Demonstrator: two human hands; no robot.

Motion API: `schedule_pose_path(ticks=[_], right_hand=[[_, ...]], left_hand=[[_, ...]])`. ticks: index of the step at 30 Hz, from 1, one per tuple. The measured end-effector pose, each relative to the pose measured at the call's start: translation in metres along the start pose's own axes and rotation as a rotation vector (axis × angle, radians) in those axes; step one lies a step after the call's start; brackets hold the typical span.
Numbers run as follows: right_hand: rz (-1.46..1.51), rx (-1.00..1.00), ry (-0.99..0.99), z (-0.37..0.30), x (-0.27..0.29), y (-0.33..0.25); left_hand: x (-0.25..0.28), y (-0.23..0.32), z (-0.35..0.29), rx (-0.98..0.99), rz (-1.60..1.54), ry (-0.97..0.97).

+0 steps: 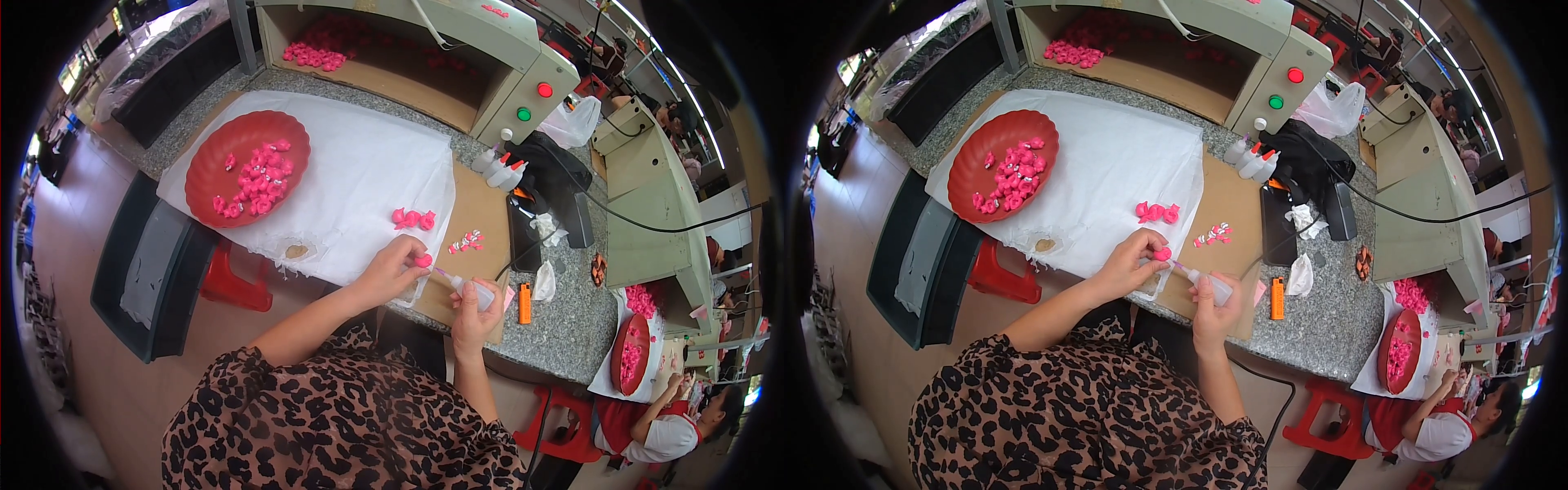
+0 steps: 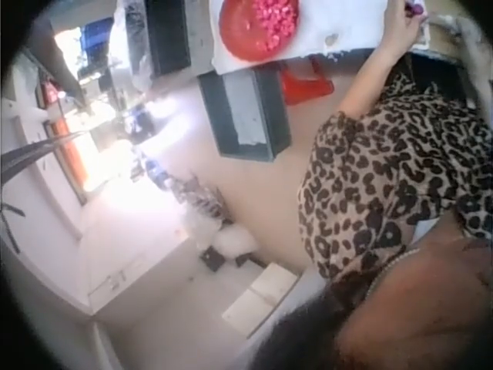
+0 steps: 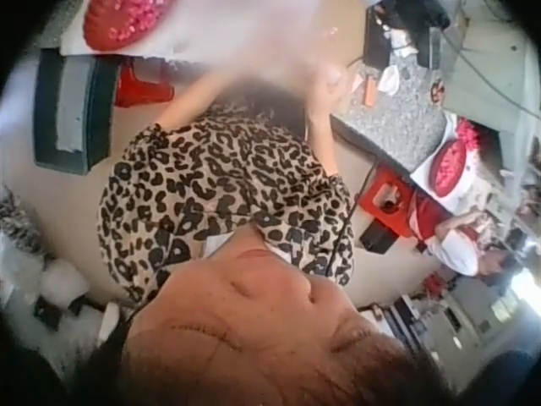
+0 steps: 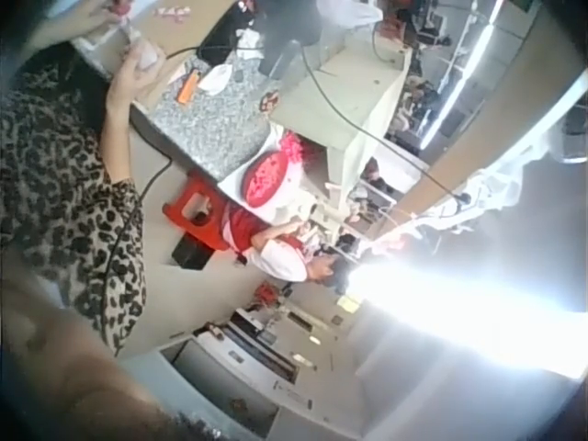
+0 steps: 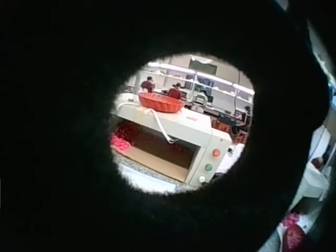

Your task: The person assembles small plastic pieces by applying adhesive with a squeeze bottle and attaching small detail parts onto them by hand.

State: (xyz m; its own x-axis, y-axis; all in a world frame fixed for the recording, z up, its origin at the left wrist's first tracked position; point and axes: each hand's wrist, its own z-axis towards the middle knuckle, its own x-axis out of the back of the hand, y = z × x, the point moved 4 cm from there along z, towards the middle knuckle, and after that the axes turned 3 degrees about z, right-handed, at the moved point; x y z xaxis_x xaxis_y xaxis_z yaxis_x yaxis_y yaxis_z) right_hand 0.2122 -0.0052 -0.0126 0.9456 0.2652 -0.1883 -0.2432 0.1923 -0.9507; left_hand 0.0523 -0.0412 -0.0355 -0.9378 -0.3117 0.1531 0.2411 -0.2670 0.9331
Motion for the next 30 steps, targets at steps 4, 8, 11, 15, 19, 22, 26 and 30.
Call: schedule_pose_path(ticks=[4,8,11,15,19,22,26,30], right_hand=[[0.493,-0.28,0.084,0.009,0.01,0.007],[0.741,-0.517,0.084,0.011,0.012,0.004],[0.629,-0.495,-0.034,0.015,0.03,0.012],[0.295,-0.427,-0.065,0.031,0.043,0.006],[0.135,-0.404,-0.052,0.053,0.042,-0.007],[-0.091,-0.333,-0.106,0.069,0.052,0.009],[-0.836,0.177,-0.28,0.082,0.036,0.003],[-0.964,0.16,-0.318,0.087,0.022,0.002]], left_hand=[[0.001,0.002,-0.001,0.086,-0.023,-0.056],[0.002,-0.002,-0.002,0.128,-0.096,-0.105],[0.001,-0.003,-0.002,0.157,-0.197,-0.119],[-0.002,-0.002,0.0,0.159,-0.318,-0.099],[-0.005,0.008,0.004,0.235,-0.343,-0.103],[-0.012,0.007,0.005,0.418,-0.571,-0.154],[-0.013,0.005,0.006,0.401,-0.651,-0.148],[-0.012,0.003,0.004,0.378,-0.644,-0.175]])
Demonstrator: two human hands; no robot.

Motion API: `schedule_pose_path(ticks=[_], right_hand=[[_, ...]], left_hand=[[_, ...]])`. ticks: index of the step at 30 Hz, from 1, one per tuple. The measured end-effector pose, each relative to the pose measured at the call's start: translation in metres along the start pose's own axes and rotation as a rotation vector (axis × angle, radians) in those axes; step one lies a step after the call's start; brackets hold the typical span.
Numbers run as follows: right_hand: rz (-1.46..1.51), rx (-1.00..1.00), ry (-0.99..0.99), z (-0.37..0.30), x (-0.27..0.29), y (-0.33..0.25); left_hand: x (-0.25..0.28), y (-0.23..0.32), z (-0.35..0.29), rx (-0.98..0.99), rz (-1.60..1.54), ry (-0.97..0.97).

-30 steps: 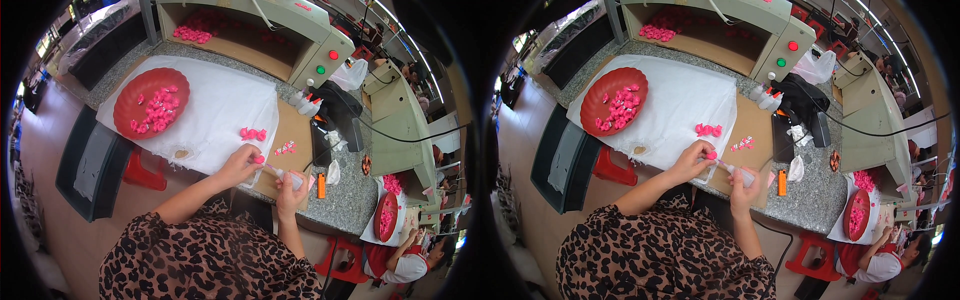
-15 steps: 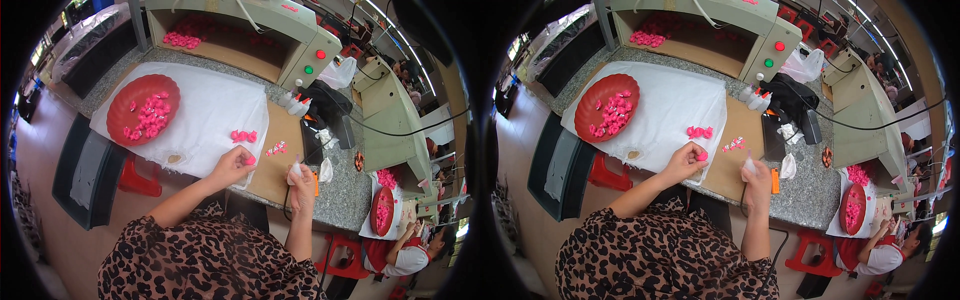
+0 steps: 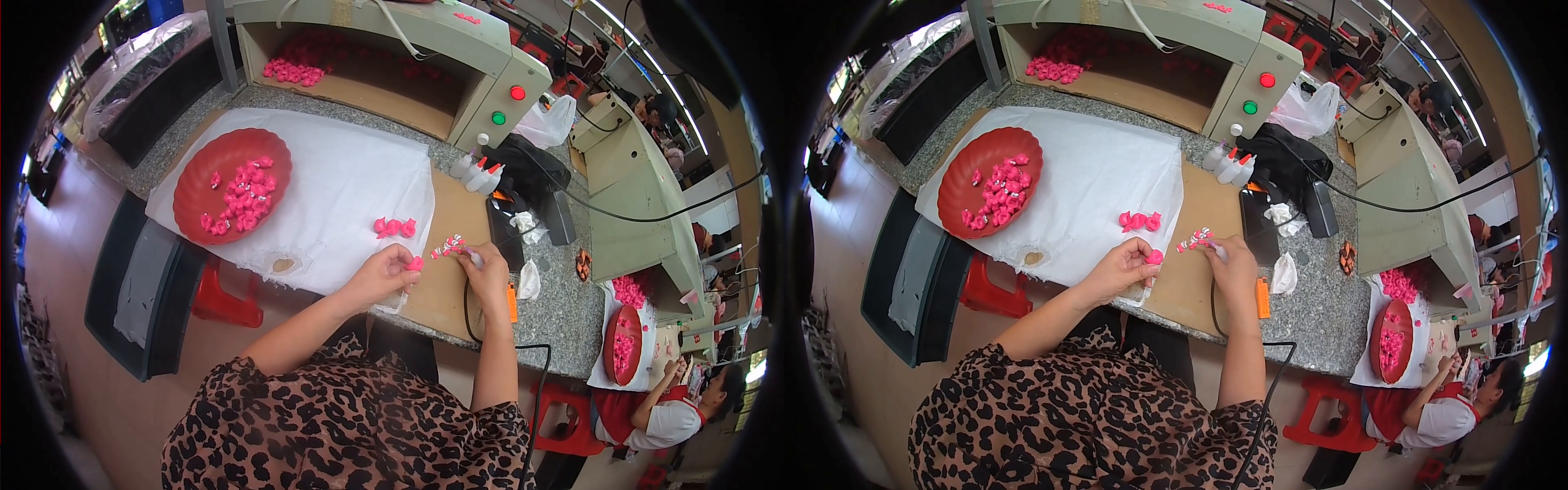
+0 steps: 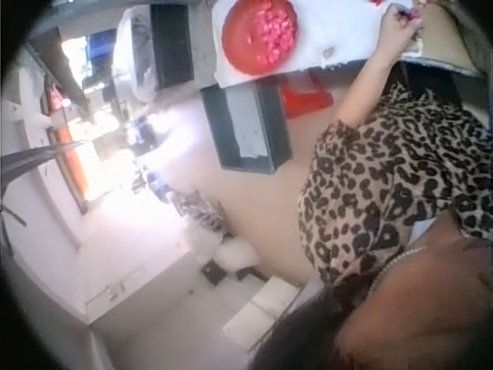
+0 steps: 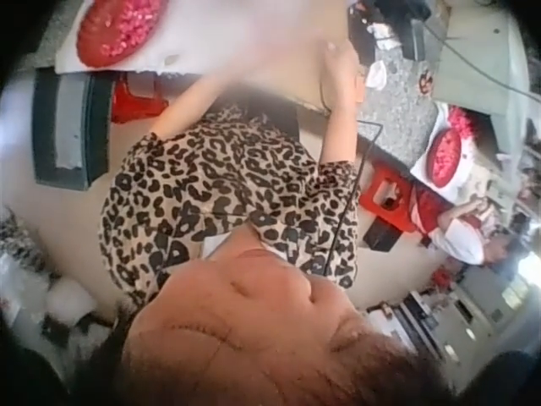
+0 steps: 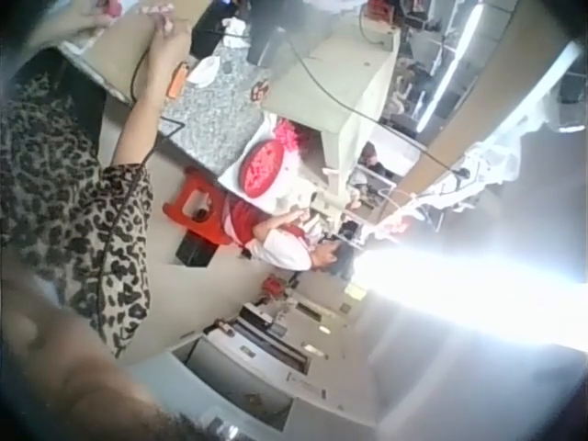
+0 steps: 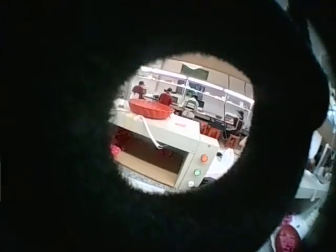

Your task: The person assembles small plastic pieces by applying adhesive with a squeeze bottle and attaching small detail parts onto them by hand.

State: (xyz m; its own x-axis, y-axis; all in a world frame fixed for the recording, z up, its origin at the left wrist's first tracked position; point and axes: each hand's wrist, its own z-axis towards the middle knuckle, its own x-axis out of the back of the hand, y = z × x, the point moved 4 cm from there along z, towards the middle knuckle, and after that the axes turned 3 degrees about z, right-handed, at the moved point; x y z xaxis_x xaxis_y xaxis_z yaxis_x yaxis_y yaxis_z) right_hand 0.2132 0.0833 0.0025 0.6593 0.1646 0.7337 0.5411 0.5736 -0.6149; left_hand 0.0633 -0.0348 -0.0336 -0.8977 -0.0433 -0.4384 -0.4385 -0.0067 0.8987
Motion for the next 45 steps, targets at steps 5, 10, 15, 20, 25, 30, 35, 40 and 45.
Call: schedule_pose_path(ticks=[5,10,15,20,25,30,35,40,45], right_hand=[[-0.094,-0.06,-0.005,0.002,-0.004,0.0],[-0.077,-0.086,0.002,0.003,-0.008,0.003],[-0.054,-0.076,0.015,0.005,-0.006,0.006],[0.466,-0.282,0.12,-0.013,-0.002,-0.009],[1.099,-0.487,0.087,-0.05,-0.035,-0.039],[1.33,-0.556,0.096,-0.059,-0.051,-0.047],[1.31,-0.582,0.062,-0.059,-0.054,-0.05],[1.292,-0.549,0.06,-0.06,-0.053,-0.048],[1.239,-0.573,0.053,-0.059,-0.055,-0.05]], left_hand=[[-0.003,0.004,-0.001,-0.007,0.012,0.002],[0.001,0.0,-0.003,0.023,-0.008,-0.029],[0.0,0.001,-0.003,0.043,-0.026,-0.054],[0.001,0.004,-0.005,0.038,-0.034,-0.03],[-0.001,0.004,-0.005,-0.015,-0.075,0.02],[-0.001,0.003,-0.004,0.009,-0.015,0.041],[0.002,-0.001,-0.006,0.006,-0.033,0.045],[-0.001,-0.002,-0.006,-0.005,0.0,0.017],[0.003,-0.005,-0.006,-0.003,-0.02,0.011]])
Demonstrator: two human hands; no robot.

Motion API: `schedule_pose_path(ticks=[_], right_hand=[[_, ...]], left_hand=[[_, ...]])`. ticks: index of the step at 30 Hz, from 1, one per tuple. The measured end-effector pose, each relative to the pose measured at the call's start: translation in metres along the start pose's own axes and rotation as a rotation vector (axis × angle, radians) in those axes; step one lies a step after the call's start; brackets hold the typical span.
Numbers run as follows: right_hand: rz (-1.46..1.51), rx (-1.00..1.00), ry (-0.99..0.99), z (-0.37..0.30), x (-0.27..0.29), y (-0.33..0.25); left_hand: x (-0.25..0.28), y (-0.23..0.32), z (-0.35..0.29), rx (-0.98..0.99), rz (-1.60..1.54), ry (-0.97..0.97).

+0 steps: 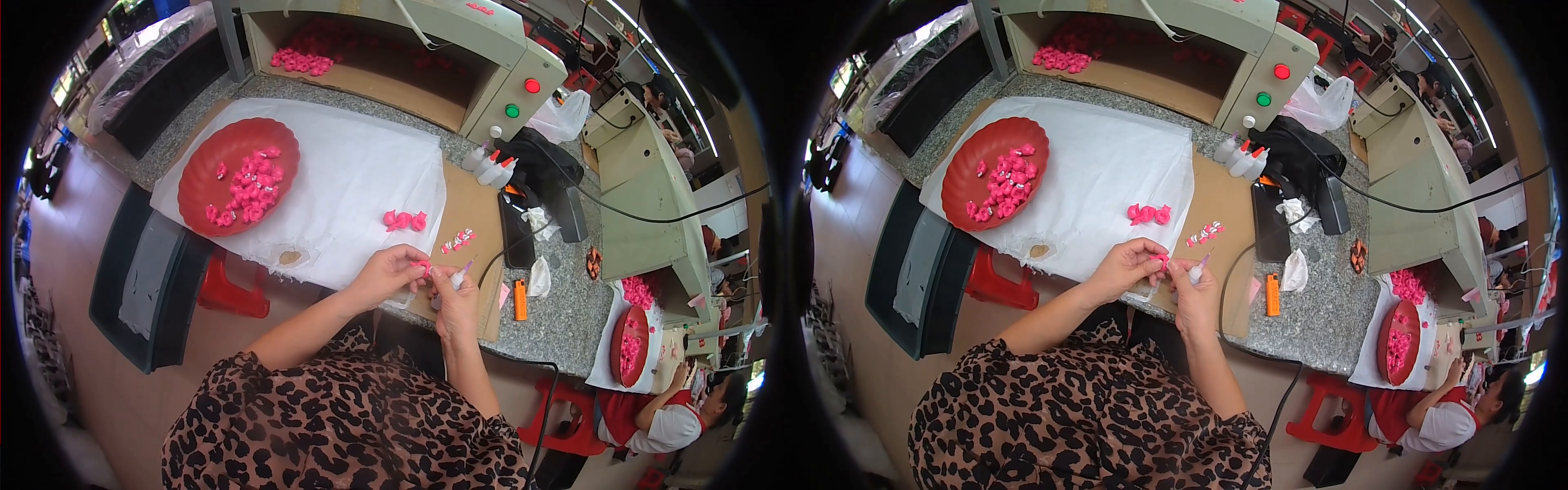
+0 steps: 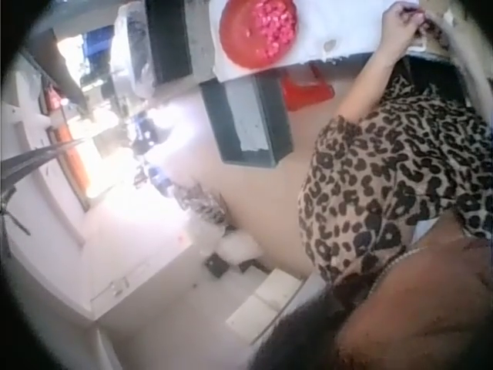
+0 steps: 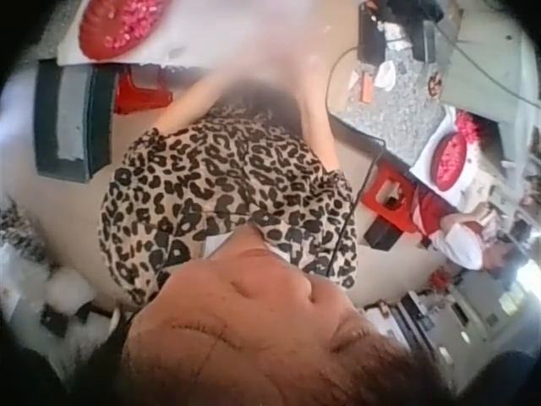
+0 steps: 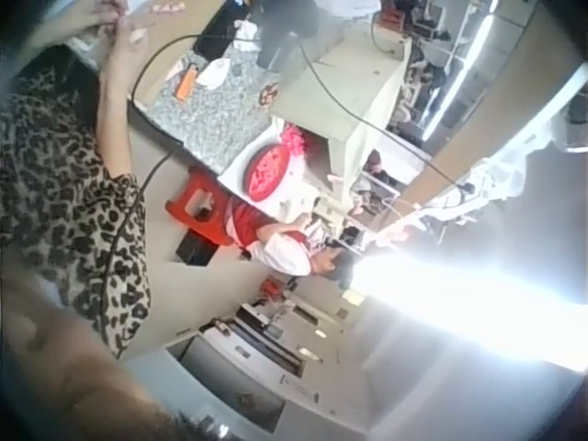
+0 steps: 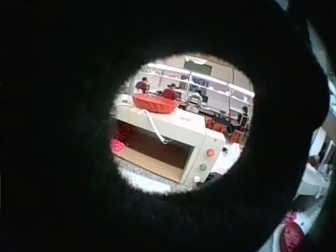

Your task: The person assembles small plastic pieces by applying adhesive with a squeeze bottle and attaching small detail parts onto them by hand.

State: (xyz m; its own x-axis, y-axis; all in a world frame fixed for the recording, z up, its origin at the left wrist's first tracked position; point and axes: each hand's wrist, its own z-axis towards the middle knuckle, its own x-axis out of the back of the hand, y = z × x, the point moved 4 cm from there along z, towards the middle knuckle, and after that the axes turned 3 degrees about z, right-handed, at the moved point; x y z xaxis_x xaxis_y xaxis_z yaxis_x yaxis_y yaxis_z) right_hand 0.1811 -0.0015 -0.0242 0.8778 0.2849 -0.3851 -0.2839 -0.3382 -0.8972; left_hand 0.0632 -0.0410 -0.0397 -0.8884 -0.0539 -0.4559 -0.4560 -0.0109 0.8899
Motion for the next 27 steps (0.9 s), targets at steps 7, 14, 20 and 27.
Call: schedule_pose_path(ticks=[7,14,20,27], right_hand=[[0.017,-0.076,-0.044,0.002,-0.002,-0.001],[0.048,-0.334,-0.124,0.004,-0.001,0.007],[0.216,-0.377,-0.159,0.004,-0.001,0.007],[0.274,-0.25,-0.164,-0.002,0.005,-0.004]], left_hand=[[0.001,0.001,-0.001,0.011,-0.016,0.012],[0.003,-0.003,-0.002,-0.038,0.058,0.043],[-0.004,0.003,0.001,-0.05,0.004,0.024],[-0.017,0.009,0.0,0.067,0.343,-0.087]])
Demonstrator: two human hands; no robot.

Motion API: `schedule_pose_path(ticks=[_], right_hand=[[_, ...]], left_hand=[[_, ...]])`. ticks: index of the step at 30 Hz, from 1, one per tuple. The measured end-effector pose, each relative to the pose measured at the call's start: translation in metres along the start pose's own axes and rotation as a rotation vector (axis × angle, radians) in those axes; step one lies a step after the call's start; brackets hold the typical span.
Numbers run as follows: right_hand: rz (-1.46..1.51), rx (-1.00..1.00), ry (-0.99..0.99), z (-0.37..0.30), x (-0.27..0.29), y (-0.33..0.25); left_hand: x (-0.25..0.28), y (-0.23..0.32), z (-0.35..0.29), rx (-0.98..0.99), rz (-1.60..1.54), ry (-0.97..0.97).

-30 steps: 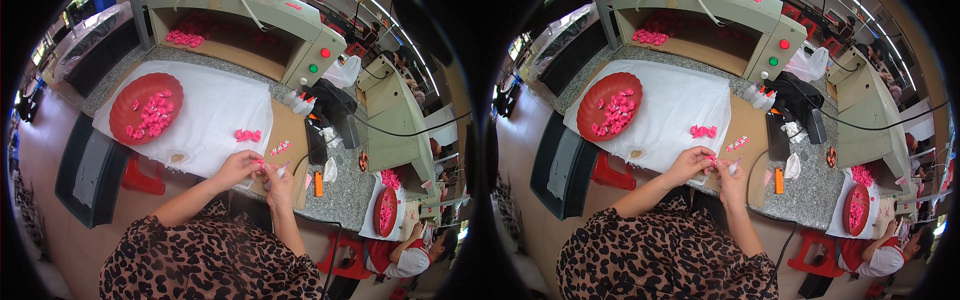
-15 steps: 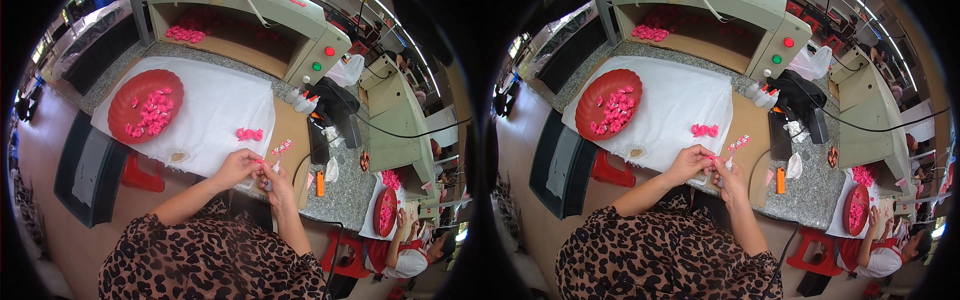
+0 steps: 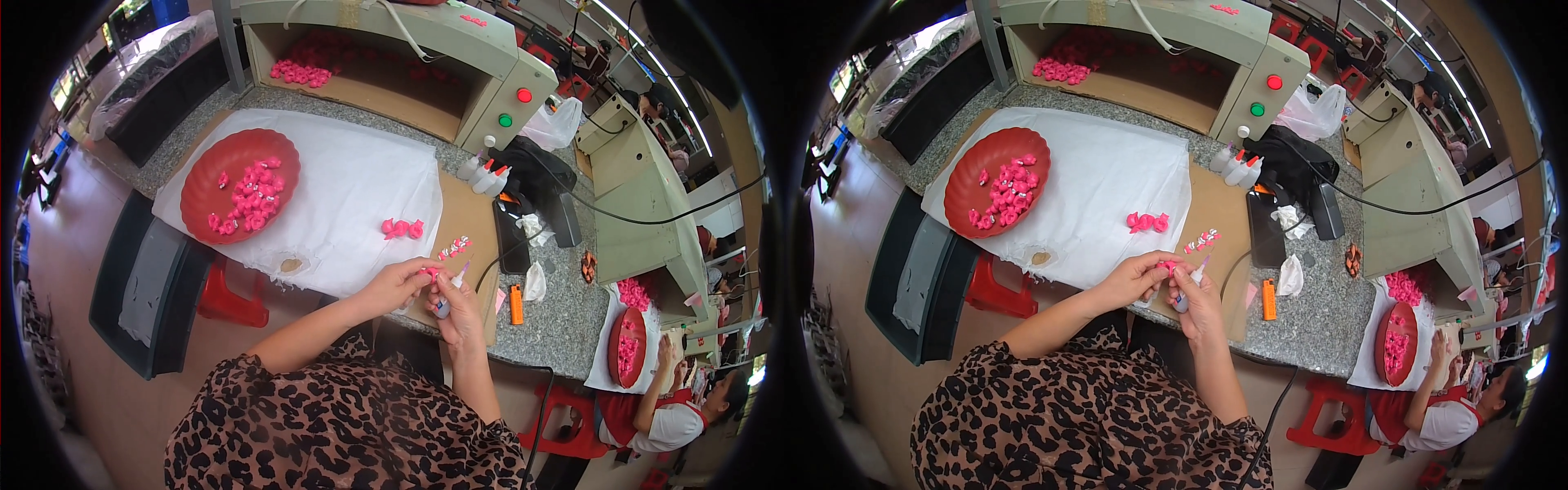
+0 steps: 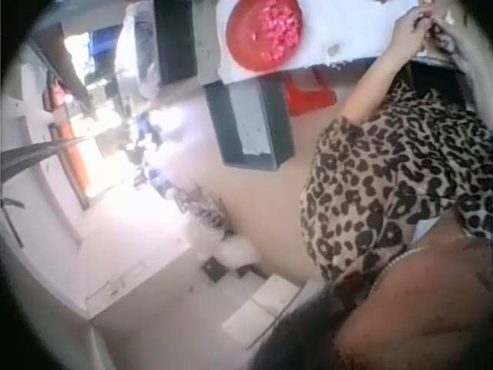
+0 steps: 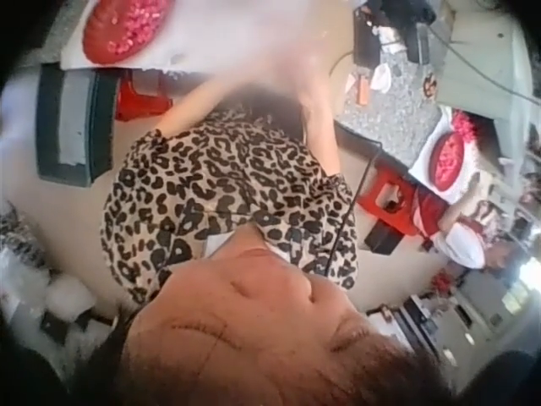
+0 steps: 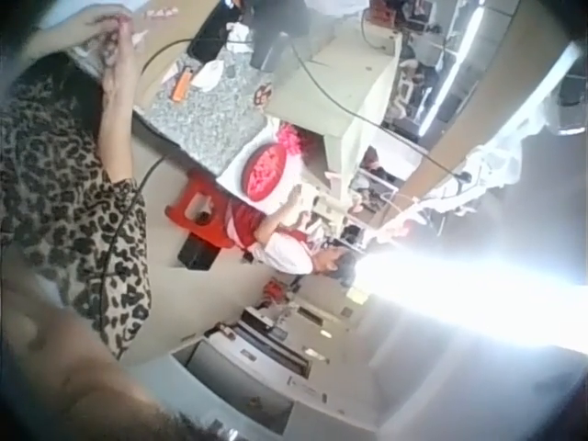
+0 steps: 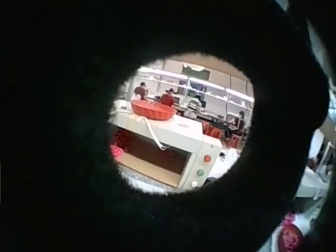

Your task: The person assembles small plastic pieces by applying adhesive with a squeeze bottle and attaching small detail parts onto them by hand.

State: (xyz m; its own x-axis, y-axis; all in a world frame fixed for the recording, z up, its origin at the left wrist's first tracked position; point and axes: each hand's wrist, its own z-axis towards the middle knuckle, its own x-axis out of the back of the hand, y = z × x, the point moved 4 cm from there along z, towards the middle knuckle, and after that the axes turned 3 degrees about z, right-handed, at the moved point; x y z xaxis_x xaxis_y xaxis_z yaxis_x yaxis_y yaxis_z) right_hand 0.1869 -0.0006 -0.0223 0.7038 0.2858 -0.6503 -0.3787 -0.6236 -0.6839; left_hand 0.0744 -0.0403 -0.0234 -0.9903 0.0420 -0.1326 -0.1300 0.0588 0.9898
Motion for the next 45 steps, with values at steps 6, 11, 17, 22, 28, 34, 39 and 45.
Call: schedule_pose_path(ticks=[6,11,17,22,28,34,39,45], right_hand=[[-0.036,-0.033,-0.009,0.003,0.0,0.004],[-0.097,-0.019,0.024,0.006,0.001,0.012],[-0.217,0.129,0.105,0.0,-0.002,0.007],[-0.246,0.138,0.037,0.001,-0.01,0.012],[-0.186,0.205,0.067,0.0,0.0,0.015],[-0.16,0.177,0.068,0.004,0.004,0.015],[-0.185,0.091,0.065,0.003,-0.012,0.011],[-0.12,0.043,0.144,0.011,-0.007,0.013]], left_hand=[[-0.002,-0.009,0.006,0.045,-0.238,-0.148],[0.0,-0.008,0.002,0.091,-0.285,-0.104],[-0.006,-0.011,0.006,0.015,-0.271,-0.229],[-0.009,-0.016,0.004,-0.047,-0.275,-0.157],[-0.016,-0.011,0.004,-0.089,-0.243,-0.15],[-0.017,-0.017,0.008,-0.055,-0.182,-0.101],[-0.004,-0.025,0.005,0.096,-0.283,-0.094],[0.003,-0.022,0.004,0.099,-0.41,-0.169]])
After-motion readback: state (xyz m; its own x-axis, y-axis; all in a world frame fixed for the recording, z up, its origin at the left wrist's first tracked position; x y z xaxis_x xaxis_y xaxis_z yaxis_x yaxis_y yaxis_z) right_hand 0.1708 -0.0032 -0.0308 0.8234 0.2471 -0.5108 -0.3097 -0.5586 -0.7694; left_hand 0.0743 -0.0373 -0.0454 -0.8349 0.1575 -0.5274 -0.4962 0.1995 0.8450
